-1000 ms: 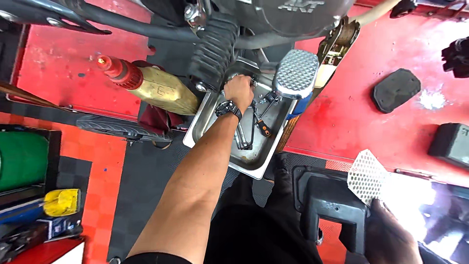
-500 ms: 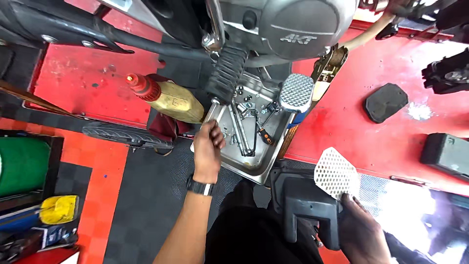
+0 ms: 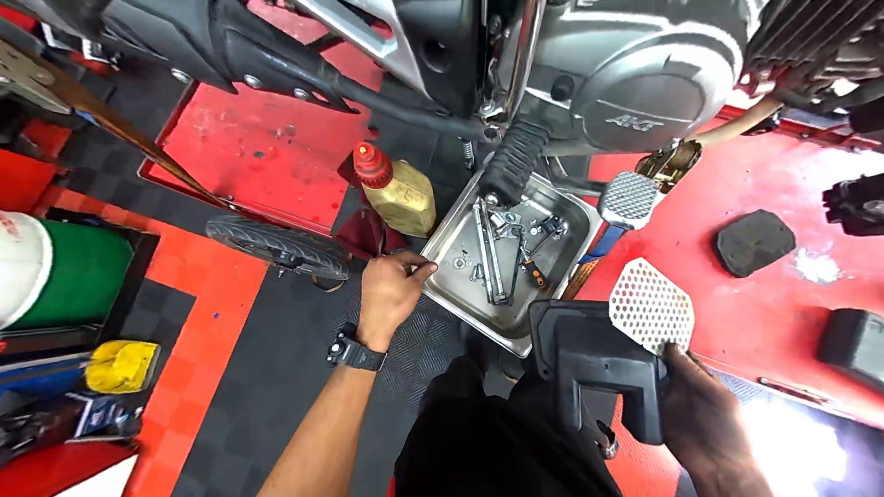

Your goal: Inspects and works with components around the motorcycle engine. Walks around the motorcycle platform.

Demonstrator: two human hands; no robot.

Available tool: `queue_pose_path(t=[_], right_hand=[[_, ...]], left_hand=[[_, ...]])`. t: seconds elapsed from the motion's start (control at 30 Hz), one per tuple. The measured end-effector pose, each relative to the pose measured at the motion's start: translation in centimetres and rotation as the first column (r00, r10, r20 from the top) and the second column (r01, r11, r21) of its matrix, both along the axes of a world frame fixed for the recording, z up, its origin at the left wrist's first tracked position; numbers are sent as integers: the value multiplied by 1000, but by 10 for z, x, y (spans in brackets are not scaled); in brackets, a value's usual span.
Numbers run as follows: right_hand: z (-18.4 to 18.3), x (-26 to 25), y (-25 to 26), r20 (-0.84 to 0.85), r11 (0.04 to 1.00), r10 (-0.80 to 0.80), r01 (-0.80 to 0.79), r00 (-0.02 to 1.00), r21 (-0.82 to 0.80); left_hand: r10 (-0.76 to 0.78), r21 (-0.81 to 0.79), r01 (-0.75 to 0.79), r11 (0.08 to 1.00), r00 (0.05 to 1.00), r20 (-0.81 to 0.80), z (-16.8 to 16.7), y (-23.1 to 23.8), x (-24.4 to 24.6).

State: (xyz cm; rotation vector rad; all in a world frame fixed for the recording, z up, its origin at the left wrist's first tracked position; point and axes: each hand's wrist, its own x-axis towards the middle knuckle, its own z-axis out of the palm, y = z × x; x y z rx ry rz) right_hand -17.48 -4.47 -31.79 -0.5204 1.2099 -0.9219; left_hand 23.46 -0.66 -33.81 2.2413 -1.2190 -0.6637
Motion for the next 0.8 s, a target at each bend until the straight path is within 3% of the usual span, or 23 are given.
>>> queue_pose_path(t=[0.07,0.13,0.23,0.4,0.5,0.57,0.63,0.73,0.8], right_hand=[[3,1,1,-3,1000,-20,20,1000,-7],[4,4,4,15,999,-40,40,999,-13],[6,8,9,58,997,-69,70,996,-13],[6,11,24,85,995,-97,98,992,-11],[1,11,28,90,993,-121,122,989,0],[-1,13,29,98,992,-122,122,988,13],[-1,18,28,103,994,-108,106,989,24],[5,39,19,75,990,-129,124,989,59],[2,59,11,64,981,-153,144,986,127]], left_hand=[[-184,100,168,981,966,183,-9,-15,-2],[-400,241,336,910,864,306,-15,-32,-7],[-650,515,454,727,697,302,-18,-54,-23],[-791,722,466,511,584,182,-24,-66,-38],[-822,748,482,456,551,145,-26,-73,-37],[-802,719,488,495,574,162,-28,-74,-34],[-691,617,462,638,696,194,-27,-70,-28],[-319,194,294,936,941,112,-21,-53,-13],[-52,-22,50,999,994,-101,-17,-35,-10]])
